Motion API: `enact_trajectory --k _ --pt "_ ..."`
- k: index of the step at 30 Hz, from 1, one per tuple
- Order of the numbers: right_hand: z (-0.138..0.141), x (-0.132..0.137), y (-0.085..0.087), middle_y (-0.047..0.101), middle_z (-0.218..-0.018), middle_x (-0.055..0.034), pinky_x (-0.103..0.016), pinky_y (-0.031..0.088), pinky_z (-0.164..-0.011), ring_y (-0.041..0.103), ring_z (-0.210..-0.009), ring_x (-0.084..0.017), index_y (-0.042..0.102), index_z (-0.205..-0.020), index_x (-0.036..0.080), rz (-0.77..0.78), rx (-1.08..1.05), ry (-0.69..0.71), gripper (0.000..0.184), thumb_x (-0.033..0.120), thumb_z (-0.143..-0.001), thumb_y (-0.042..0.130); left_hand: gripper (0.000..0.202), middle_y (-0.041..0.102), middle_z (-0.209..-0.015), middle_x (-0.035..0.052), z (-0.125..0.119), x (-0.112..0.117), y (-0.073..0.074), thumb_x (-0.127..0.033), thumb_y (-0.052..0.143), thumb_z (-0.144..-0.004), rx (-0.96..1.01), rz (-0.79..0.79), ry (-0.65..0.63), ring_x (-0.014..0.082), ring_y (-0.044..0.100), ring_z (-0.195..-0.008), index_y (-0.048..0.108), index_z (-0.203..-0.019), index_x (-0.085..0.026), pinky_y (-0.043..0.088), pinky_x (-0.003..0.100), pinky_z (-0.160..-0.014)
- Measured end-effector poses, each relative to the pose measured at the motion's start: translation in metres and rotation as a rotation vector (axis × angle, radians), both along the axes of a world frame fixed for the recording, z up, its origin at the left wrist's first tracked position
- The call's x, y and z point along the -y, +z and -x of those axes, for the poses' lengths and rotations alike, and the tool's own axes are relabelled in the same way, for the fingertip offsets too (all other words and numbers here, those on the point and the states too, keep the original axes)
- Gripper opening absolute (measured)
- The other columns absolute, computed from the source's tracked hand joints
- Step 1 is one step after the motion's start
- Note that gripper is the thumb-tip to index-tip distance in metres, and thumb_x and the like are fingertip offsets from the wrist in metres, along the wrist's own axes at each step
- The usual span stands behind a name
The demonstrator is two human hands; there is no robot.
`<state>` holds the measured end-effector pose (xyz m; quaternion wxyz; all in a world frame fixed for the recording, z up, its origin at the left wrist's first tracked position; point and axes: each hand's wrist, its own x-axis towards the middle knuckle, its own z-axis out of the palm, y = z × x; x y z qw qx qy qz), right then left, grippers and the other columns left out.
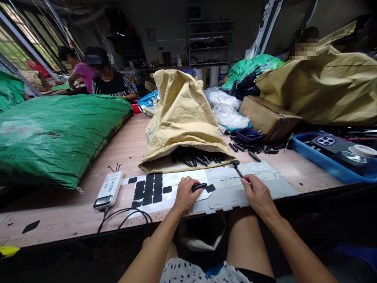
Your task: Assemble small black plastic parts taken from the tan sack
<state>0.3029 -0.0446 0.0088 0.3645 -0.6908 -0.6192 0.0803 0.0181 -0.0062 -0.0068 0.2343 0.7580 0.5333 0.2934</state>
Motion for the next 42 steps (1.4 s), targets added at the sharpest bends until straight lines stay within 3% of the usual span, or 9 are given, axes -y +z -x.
enact_trajectory --k 3,8,14,24,27,31,37,42 --pt "0.04 0.013 0.008 0.072 -0.085 -0.0042 -0.029 0.055 -0.07 0.067 -0.072 -0.018 0.063 -0.125 0.021 0.027 -0.163 0.221 0.036 0.036 -0.098 0.045 0.016 0.069 -0.098 0.0036 -0.001 0.0 0.001 -0.028 0.071 -0.083 -0.017 0.029 0.02 0.0238 0.056 -0.098 0.072 -0.098 -0.024 0.04 0.039 -0.092" --pt "0.082 0.025 0.011 0.07 -0.125 -0.0083 -0.037 0.055 -0.097 0.067 -0.112 -0.022 0.058 -0.139 0.026 -0.041 -0.133 0.445 0.042 0.025 -0.1 0.042 0.015 0.069 -0.097 0.0019 -0.002 0.001 0.0 -0.028 0.075 -0.081 -0.025 0.038 0.047 0.0244 0.055 -0.102 0.073 -0.096 -0.027 0.036 0.04 -0.094" --pt "0.094 0.028 0.004 0.072 -0.105 -0.0064 -0.036 0.057 -0.089 0.07 -0.094 -0.022 0.054 -0.143 0.032 0.021 0.046 0.443 0.048 0.016 -0.099 0.042 0.01 0.067 -0.092 0.0019 -0.003 0.001 -0.001 -0.029 0.075 -0.081 -0.043 0.05 0.071 0.024 0.054 -0.099 0.072 -0.089 -0.025 0.037 0.039 -0.092" --pt "0.085 0.03 0.003 0.072 -0.106 -0.0051 -0.035 0.058 -0.086 0.07 -0.094 -0.022 0.056 -0.14 0.033 -0.009 0.063 0.377 0.046 0.018 -0.098 0.042 0.012 0.069 -0.094 0.0016 -0.004 0.002 0.002 -0.027 0.073 -0.081 -0.023 0.031 0.064 0.0237 0.055 -0.1 0.072 -0.092 -0.026 0.037 0.039 -0.093" --pt "0.077 0.026 0.001 0.072 -0.111 -0.0052 -0.035 0.057 -0.086 0.07 -0.097 -0.022 0.057 -0.139 0.031 -0.04 0.064 0.32 0.044 0.021 -0.099 0.042 0.011 0.069 -0.093 0.002 -0.003 0.002 0.004 -0.026 0.072 -0.081 -0.035 0.03 0.06 0.0239 0.055 -0.099 0.073 -0.093 -0.025 0.037 0.039 -0.093" --pt "0.039 0.01 0.004 0.071 -0.117 -0.0082 -0.037 0.054 -0.088 0.067 -0.105 -0.025 0.062 -0.131 0.026 -0.094 0.163 0.062 0.036 0.028 -0.099 0.046 0.013 0.07 -0.095 0.0025 -0.001 0.002 0.004 -0.027 0.069 -0.083 -0.025 0.03 0.035 0.024 0.055 -0.1 0.073 -0.095 -0.025 0.038 0.04 -0.093" --pt "-0.031 -0.014 -0.007 0.068 -0.099 -0.0088 -0.034 0.043 -0.071 0.06 -0.088 -0.023 0.07 -0.115 0.022 0.117 0.492 -0.2 0.027 0.025 -0.096 0.052 0.021 0.069 -0.097 0.0027 0.004 0.002 0.002 -0.036 0.057 -0.093 0.013 0.044 -0.003 0.0238 0.055 -0.101 0.074 -0.102 -0.026 0.036 0.04 -0.094" --pt "-0.047 -0.019 -0.022 0.064 -0.1 -0.0109 -0.035 0.036 -0.071 0.054 -0.092 -0.026 0.072 -0.112 0.021 0.11 0.535 -0.288 0.024 0.025 -0.095 0.055 0.024 0.069 -0.095 0.0023 0.004 0.003 0.004 -0.034 0.052 -0.096 0.011 0.039 -0.014 0.0229 0.054 -0.1 0.073 -0.102 -0.026 0.035 0.039 -0.094"
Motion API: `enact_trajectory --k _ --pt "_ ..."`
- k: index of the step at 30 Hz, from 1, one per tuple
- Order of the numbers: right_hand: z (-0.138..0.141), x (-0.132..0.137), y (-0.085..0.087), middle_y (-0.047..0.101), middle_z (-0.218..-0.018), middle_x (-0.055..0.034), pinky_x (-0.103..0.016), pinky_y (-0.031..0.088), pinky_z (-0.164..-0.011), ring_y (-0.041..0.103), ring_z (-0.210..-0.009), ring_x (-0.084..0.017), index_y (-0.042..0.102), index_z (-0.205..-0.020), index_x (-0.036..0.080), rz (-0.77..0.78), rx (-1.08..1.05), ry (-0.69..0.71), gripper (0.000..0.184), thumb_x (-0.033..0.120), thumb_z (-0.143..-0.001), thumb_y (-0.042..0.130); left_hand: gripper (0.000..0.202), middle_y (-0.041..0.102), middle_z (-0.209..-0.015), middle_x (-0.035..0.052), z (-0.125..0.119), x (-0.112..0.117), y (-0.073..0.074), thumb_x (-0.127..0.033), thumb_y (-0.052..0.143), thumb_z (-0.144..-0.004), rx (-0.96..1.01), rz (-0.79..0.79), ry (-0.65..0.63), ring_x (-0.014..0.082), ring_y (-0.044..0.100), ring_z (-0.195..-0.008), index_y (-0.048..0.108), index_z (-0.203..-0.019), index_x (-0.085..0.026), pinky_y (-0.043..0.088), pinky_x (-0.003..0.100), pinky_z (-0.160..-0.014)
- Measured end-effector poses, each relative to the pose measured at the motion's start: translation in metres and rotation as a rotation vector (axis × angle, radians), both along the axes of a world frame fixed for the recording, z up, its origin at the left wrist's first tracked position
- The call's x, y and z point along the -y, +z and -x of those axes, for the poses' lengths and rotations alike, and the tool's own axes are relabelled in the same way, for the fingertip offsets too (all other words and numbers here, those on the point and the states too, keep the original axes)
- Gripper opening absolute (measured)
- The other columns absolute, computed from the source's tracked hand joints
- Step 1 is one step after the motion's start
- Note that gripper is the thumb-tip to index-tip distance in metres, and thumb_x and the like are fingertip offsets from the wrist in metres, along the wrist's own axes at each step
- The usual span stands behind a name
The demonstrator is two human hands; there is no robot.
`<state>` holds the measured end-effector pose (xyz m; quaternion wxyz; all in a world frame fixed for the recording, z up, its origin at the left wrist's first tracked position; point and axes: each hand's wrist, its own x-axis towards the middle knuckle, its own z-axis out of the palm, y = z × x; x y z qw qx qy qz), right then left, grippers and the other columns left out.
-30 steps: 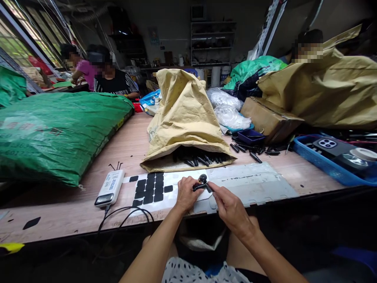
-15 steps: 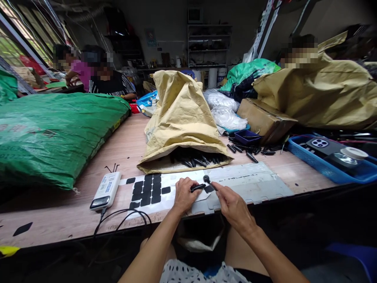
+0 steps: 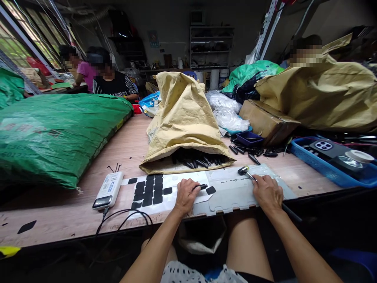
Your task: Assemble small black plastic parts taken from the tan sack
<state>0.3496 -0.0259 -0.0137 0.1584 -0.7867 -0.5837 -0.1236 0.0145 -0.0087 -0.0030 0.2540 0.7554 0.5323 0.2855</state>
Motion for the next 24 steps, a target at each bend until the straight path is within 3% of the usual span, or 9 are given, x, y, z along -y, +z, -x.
enact_trajectory --k 4,6,9,11,16,24 --pt "0.025 0.001 0.008 0.064 -0.102 -0.0126 -0.039 0.036 -0.078 0.054 -0.098 -0.029 0.069 -0.116 0.018 -0.092 -0.023 0.029 0.027 0.024 -0.093 0.057 0.025 0.068 -0.094 0.0022 0.0 0.0 0.0 -0.034 0.049 -0.097 -0.019 -0.003 -0.009 0.0225 0.053 -0.099 0.073 -0.1 -0.025 0.035 0.039 -0.094" --pt "0.049 0.002 0.016 0.065 -0.102 -0.0115 -0.038 0.038 -0.081 0.055 -0.098 -0.028 0.066 -0.119 0.018 -0.125 -0.114 0.211 0.029 0.025 -0.093 0.056 0.026 0.068 -0.094 0.0022 0.0 0.0 -0.001 -0.033 0.048 -0.098 -0.021 -0.008 -0.015 0.0225 0.053 -0.099 0.073 -0.099 -0.025 0.034 0.04 -0.094" --pt "0.091 0.005 0.024 0.066 -0.094 -0.0066 -0.036 0.039 -0.082 0.056 -0.089 -0.022 0.064 -0.113 0.02 -0.041 -0.32 0.62 0.023 0.025 -0.092 0.057 0.025 0.068 -0.093 0.0023 0.0 0.0 -0.001 -0.034 0.049 -0.097 -0.018 -0.012 -0.022 0.0228 0.052 -0.099 0.073 -0.098 -0.025 0.034 0.04 -0.093" --pt "0.116 0.007 0.025 0.066 -0.091 -0.0042 -0.035 0.038 -0.081 0.056 -0.089 -0.022 0.064 -0.106 0.022 0.036 -0.375 0.75 0.017 0.027 -0.09 0.062 0.024 0.067 -0.093 0.0022 0.001 0.0 -0.001 -0.035 0.051 -0.097 -0.015 -0.016 -0.031 0.0229 0.052 -0.098 0.072 -0.098 -0.025 0.034 0.04 -0.092" --pt "0.143 0.006 0.018 0.063 -0.084 -0.0031 -0.033 0.036 -0.077 0.052 -0.085 -0.021 0.059 -0.086 0.022 0.089 -0.406 0.779 0.014 0.033 -0.087 0.068 0.02 0.066 -0.094 0.0018 0.001 0.0 -0.002 -0.035 0.054 -0.096 -0.015 -0.02 -0.045 0.023 0.051 -0.099 0.071 -0.098 -0.025 0.034 0.04 -0.092" --pt "0.144 0.004 0.018 0.061 -0.082 -0.0024 -0.033 0.036 -0.076 0.05 -0.083 -0.021 0.056 -0.082 0.021 0.097 -0.479 0.771 0.015 0.03 -0.087 0.067 0.018 0.066 -0.094 0.0016 0.001 0.0 -0.002 -0.035 0.057 -0.094 -0.016 -0.019 -0.038 0.0231 0.051 -0.099 0.071 -0.099 -0.025 0.034 0.041 -0.092"
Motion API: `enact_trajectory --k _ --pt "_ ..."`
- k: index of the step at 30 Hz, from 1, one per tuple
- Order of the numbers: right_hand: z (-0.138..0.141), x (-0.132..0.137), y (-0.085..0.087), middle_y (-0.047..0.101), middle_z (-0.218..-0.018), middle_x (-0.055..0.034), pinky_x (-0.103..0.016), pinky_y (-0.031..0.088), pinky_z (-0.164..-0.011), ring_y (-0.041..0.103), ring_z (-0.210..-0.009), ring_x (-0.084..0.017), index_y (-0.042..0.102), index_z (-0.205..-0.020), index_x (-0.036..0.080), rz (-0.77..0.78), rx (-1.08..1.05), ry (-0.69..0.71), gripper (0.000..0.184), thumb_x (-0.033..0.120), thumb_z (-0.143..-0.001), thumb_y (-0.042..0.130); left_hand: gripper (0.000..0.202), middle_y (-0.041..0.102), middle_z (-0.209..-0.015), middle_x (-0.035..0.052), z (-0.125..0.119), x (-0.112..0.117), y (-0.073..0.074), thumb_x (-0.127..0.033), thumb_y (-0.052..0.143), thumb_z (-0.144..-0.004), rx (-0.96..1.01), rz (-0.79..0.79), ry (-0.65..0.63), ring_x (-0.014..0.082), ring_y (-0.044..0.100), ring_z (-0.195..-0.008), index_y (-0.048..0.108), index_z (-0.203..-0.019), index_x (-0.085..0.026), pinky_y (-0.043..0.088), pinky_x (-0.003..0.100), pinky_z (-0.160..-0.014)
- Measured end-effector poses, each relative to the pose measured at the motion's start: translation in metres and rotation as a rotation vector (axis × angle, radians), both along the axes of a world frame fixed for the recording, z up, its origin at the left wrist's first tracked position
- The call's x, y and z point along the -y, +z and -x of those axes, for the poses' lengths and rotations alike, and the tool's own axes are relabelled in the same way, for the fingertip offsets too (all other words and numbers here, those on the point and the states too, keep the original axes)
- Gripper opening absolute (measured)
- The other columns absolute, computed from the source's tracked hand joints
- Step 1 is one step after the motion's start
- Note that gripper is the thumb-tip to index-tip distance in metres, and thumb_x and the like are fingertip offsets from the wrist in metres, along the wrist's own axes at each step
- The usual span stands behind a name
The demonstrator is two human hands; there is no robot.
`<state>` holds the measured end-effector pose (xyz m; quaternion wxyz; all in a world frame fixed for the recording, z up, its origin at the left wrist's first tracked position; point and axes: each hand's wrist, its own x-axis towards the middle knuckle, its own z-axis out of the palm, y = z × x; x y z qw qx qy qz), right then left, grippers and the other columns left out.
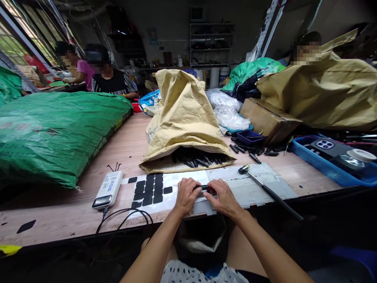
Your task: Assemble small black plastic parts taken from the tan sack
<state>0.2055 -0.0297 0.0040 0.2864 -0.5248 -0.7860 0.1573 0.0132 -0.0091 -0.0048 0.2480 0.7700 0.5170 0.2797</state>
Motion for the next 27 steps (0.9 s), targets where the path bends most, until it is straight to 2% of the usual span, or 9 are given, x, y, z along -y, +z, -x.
enact_trajectory --k 6,10,13,17,22,27 --pt "0.0 -0.002 0.003 0.062 -0.08 -0.0018 -0.033 0.036 -0.076 0.05 -0.082 -0.021 0.059 -0.087 0.022 0.044 -0.05 -0.005 0.012 0.032 -0.088 0.065 0.013 0.066 -0.1 0.0015 0.0 0.001 -0.001 -0.031 0.059 -0.091 0.055 -0.02 0.017 0.0231 0.052 -0.101 0.066 -0.1 -0.024 0.036 0.04 -0.092" --pt "0.004 -0.005 0.002 0.062 -0.076 -0.0016 -0.032 0.035 -0.075 0.051 -0.08 -0.02 0.058 -0.078 0.022 0.066 -0.033 -0.035 0.026 0.042 -0.095 0.059 0.013 0.066 -0.103 0.0006 0.0 0.002 -0.003 -0.027 0.06 -0.089 0.117 -0.039 0.051 0.0219 0.053 -0.1 0.059 -0.102 -0.024 0.037 0.039 -0.093" --pt "0.008 -0.006 0.0 0.062 -0.077 -0.0018 -0.032 0.034 -0.074 0.05 -0.079 -0.02 0.056 -0.075 0.022 0.054 0.001 -0.069 0.03 0.043 -0.096 0.057 0.015 0.065 -0.102 0.0005 -0.001 0.002 -0.004 -0.022 0.061 -0.087 0.12 -0.039 0.054 0.0221 0.054 -0.099 0.059 -0.102 -0.025 0.037 0.039 -0.095" --pt "0.009 -0.007 -0.001 0.061 -0.077 -0.0016 -0.032 0.033 -0.073 0.05 -0.079 -0.019 0.054 -0.076 0.022 0.037 0.013 -0.068 0.029 0.04 -0.098 0.055 0.017 0.065 -0.099 0.0005 -0.001 0.003 -0.004 -0.018 0.062 -0.085 0.115 -0.037 0.06 0.022 0.054 -0.098 0.06 -0.1 -0.025 0.038 0.039 -0.095" --pt "0.002 -0.007 0.002 0.063 -0.082 -0.0015 -0.031 0.033 -0.074 0.05 -0.082 -0.019 0.057 -0.081 0.022 0.024 0.02 -0.009 0.02 0.035 -0.097 0.055 0.017 0.069 -0.096 0.0021 -0.002 0.002 -0.003 -0.027 0.068 -0.085 0.097 -0.028 0.036 0.024 0.055 -0.099 0.067 -0.102 -0.026 0.038 0.042 -0.094" --pt "-0.004 -0.009 0.014 0.062 -0.074 -0.0008 -0.031 0.033 -0.074 0.051 -0.079 -0.018 0.057 -0.078 0.022 0.108 0.159 0.031 0.027 0.042 -0.097 0.056 0.019 0.074 -0.093 0.0019 -0.001 0.0 -0.004 -0.027 0.069 -0.086 0.045 -0.052 -0.033 0.0247 0.054 -0.098 0.073 -0.105 -0.026 0.035 0.045 -0.096"
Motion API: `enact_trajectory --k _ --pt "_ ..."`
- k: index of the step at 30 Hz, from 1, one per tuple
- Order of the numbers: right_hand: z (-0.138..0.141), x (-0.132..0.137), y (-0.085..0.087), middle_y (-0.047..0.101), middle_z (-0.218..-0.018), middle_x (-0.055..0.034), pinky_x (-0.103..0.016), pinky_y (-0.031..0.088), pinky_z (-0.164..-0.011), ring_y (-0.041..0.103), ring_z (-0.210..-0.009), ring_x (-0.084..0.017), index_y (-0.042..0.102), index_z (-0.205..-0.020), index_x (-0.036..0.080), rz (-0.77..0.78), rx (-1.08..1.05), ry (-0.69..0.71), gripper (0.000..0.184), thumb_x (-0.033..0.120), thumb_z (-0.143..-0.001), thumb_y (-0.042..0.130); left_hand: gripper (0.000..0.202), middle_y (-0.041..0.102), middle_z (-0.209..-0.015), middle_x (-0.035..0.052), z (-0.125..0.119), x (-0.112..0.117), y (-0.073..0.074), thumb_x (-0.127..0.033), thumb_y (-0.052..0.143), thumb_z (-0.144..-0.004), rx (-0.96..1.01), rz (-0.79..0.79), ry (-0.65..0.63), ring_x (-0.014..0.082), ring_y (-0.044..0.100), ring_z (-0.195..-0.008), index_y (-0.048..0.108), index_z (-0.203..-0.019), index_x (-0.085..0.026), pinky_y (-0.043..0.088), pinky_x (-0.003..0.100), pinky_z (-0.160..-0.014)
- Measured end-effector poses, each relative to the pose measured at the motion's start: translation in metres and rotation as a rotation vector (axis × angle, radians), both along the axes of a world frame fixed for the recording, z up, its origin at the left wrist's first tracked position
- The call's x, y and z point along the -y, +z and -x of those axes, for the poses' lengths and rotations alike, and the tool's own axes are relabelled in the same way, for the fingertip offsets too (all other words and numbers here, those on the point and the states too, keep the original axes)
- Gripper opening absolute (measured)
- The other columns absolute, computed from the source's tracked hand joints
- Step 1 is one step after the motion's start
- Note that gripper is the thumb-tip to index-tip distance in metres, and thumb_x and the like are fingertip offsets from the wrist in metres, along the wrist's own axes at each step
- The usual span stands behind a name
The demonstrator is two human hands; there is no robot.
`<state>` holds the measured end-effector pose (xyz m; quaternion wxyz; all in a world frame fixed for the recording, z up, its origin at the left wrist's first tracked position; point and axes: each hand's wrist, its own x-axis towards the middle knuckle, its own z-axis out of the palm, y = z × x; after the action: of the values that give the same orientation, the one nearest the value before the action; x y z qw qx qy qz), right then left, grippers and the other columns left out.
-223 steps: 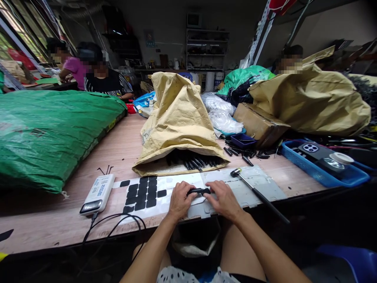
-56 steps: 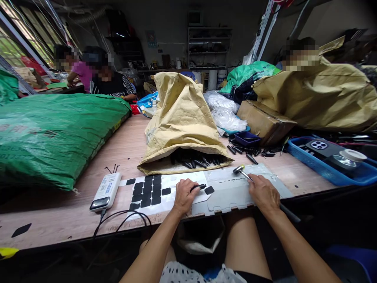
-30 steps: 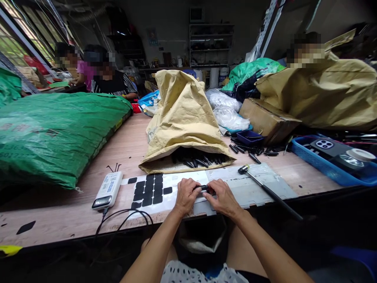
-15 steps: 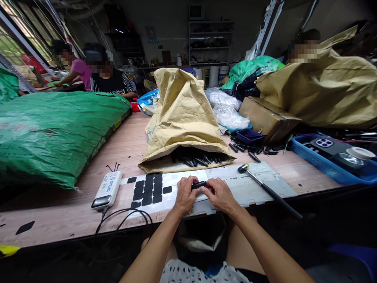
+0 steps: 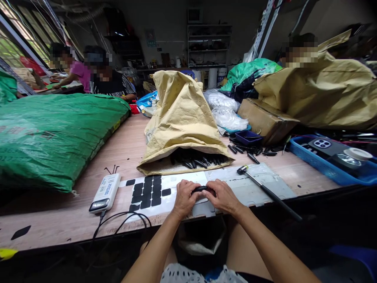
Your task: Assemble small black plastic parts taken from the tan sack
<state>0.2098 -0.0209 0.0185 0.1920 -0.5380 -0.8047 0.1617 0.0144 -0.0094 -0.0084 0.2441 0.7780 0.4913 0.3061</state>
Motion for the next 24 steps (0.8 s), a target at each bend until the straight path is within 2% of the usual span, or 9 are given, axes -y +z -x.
enact_trajectory --k 2,4,8,11,16,20,24 --pt "0.001 -0.001 0.004 0.063 -0.076 -0.0017 -0.032 0.032 -0.075 0.052 -0.08 -0.019 0.059 -0.079 0.022 0.009 0.061 0.013 0.03 0.044 -0.098 0.054 0.019 0.074 -0.092 0.0022 0.0 0.0 0.0 -0.026 0.068 -0.087 -0.004 -0.005 0.005 0.0246 0.053 -0.098 0.074 -0.105 -0.025 0.035 0.045 -0.096" --pt "0.003 -0.003 0.004 0.066 -0.081 -0.0037 -0.032 0.033 -0.076 0.053 -0.083 -0.02 0.061 -0.082 0.022 0.002 0.1 0.019 0.027 0.04 -0.1 0.051 0.018 0.074 -0.09 0.0023 0.0 0.0 0.0 -0.025 0.067 -0.086 -0.006 0.003 0.006 0.0246 0.053 -0.098 0.075 -0.103 -0.026 0.035 0.045 -0.095" --pt "0.013 -0.008 -0.005 0.067 -0.084 -0.0053 -0.032 0.034 -0.077 0.053 -0.086 -0.021 0.06 -0.081 0.021 -0.036 0.116 0.048 0.02 0.025 -0.098 0.051 0.017 0.073 -0.087 0.002 0.002 -0.001 -0.002 -0.025 0.069 -0.084 0.01 0.035 0.009 0.0246 0.054 -0.098 0.076 -0.099 -0.026 0.037 0.044 -0.094" --pt "0.017 -0.009 -0.012 0.066 -0.081 -0.0045 -0.033 0.035 -0.077 0.051 -0.083 -0.021 0.057 -0.076 0.021 -0.097 0.091 0.043 0.022 0.023 -0.097 0.051 0.017 0.073 -0.088 0.0019 0.004 -0.002 -0.003 -0.024 0.07 -0.084 0.027 0.039 0.02 0.0246 0.054 -0.098 0.077 -0.099 -0.025 0.037 0.044 -0.095" --pt "0.007 -0.004 -0.012 0.062 -0.073 -0.0021 -0.031 0.035 -0.072 0.051 -0.078 -0.019 0.055 -0.073 0.021 -0.064 0.003 0.036 0.03 0.033 -0.1 0.05 0.018 0.074 -0.09 0.0022 0.003 -0.001 -0.003 -0.026 0.066 -0.087 0.012 0.023 0.001 0.0244 0.055 -0.1 0.076 -0.102 -0.026 0.037 0.044 -0.096" --pt "0.0 0.001 -0.005 0.058 -0.07 0.0002 -0.029 0.036 -0.069 0.05 -0.076 -0.018 0.053 -0.075 0.022 -0.01 -0.12 0.04 0.03 0.043 -0.094 0.062 0.021 0.074 -0.096 0.0022 0.002 -0.001 -0.002 -0.03 0.063 -0.09 0.0 0.016 -0.018 0.0244 0.055 -0.101 0.074 -0.108 -0.026 0.035 0.044 -0.097" --pt "0.0 0.001 -0.003 0.056 -0.073 0.0002 -0.028 0.037 -0.07 0.049 -0.075 -0.017 0.052 -0.077 0.022 -0.03 -0.134 0.036 0.027 0.041 -0.091 0.065 0.022 0.074 -0.098 0.0023 0.002 -0.001 -0.001 -0.03 0.063 -0.09 -0.005 0.017 -0.012 0.025 0.054 -0.103 0.072 -0.109 -0.025 0.035 0.043 -0.098"
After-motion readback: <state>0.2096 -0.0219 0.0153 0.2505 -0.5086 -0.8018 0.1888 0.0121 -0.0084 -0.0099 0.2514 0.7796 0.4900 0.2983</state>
